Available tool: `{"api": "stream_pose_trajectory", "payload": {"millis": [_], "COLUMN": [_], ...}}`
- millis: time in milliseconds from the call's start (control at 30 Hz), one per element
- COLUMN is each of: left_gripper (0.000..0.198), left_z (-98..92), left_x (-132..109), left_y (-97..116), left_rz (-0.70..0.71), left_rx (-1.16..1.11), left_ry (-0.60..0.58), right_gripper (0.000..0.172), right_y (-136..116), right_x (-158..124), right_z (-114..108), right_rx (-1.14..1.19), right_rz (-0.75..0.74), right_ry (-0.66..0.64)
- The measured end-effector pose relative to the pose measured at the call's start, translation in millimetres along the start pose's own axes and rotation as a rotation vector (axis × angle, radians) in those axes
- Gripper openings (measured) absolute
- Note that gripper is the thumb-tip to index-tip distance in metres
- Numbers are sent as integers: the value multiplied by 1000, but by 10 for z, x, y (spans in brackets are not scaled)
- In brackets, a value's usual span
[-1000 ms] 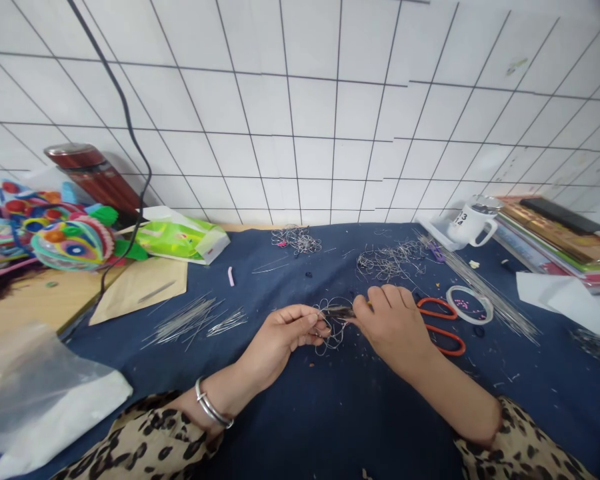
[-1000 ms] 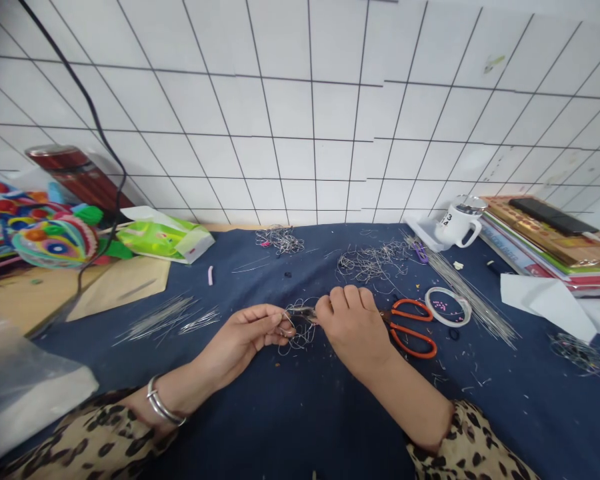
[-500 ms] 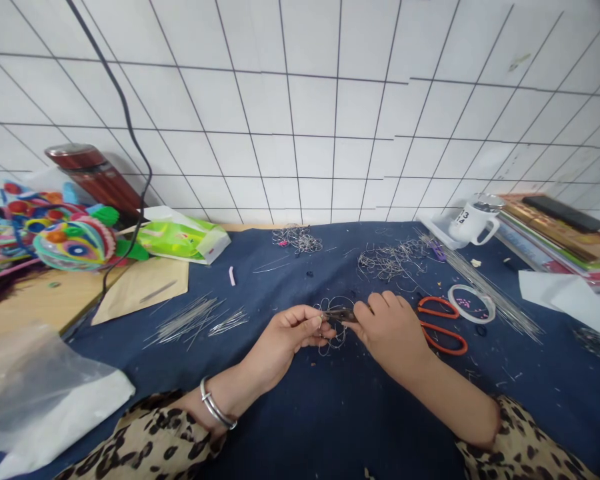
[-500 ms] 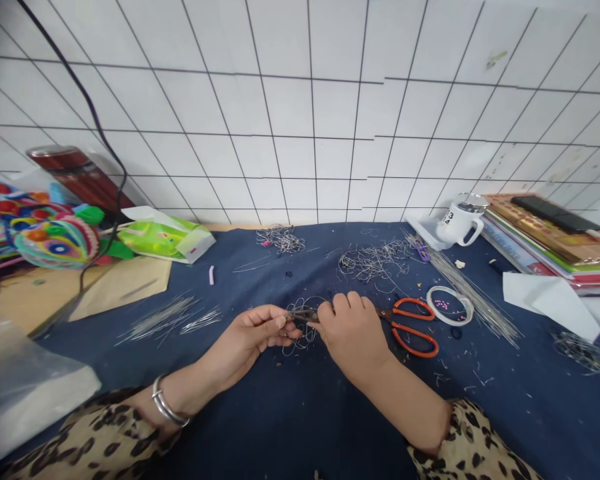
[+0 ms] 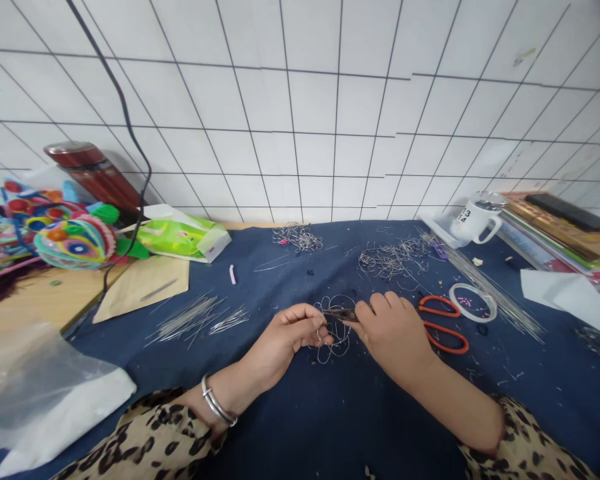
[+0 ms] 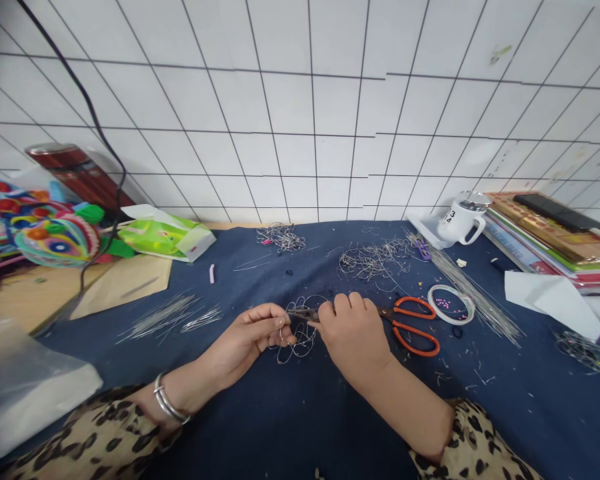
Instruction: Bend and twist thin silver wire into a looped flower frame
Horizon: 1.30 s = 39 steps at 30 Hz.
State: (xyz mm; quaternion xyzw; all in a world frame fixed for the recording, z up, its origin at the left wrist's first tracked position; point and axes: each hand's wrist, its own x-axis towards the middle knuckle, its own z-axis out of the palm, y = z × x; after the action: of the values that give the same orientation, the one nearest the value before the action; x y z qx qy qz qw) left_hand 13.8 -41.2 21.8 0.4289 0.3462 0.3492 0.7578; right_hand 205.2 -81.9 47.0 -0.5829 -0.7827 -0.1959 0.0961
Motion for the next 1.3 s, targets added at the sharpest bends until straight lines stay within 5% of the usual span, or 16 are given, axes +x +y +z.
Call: {"api": "stream_pose_trajectory", "payload": {"millis": [800,1033,1300], "left_gripper": [13,15,20], "left_z": [56,51,91], "left_x": [-30,-40,-65], "left_y": [-11,13,7], "left_rz": [59,57,86], "left_rx": [92,-10,233], "left_ry": [54,-31,-41], "right_gripper": [27,25,23], "right_y": [-36,-42,-49], "right_x": [-21,-23,-33], "right_z": [-8,2,-25], "right_rx": [-12,-20,-12], "right_rz": [-16,5,19], "right_ry": [13,-12,-21]}}
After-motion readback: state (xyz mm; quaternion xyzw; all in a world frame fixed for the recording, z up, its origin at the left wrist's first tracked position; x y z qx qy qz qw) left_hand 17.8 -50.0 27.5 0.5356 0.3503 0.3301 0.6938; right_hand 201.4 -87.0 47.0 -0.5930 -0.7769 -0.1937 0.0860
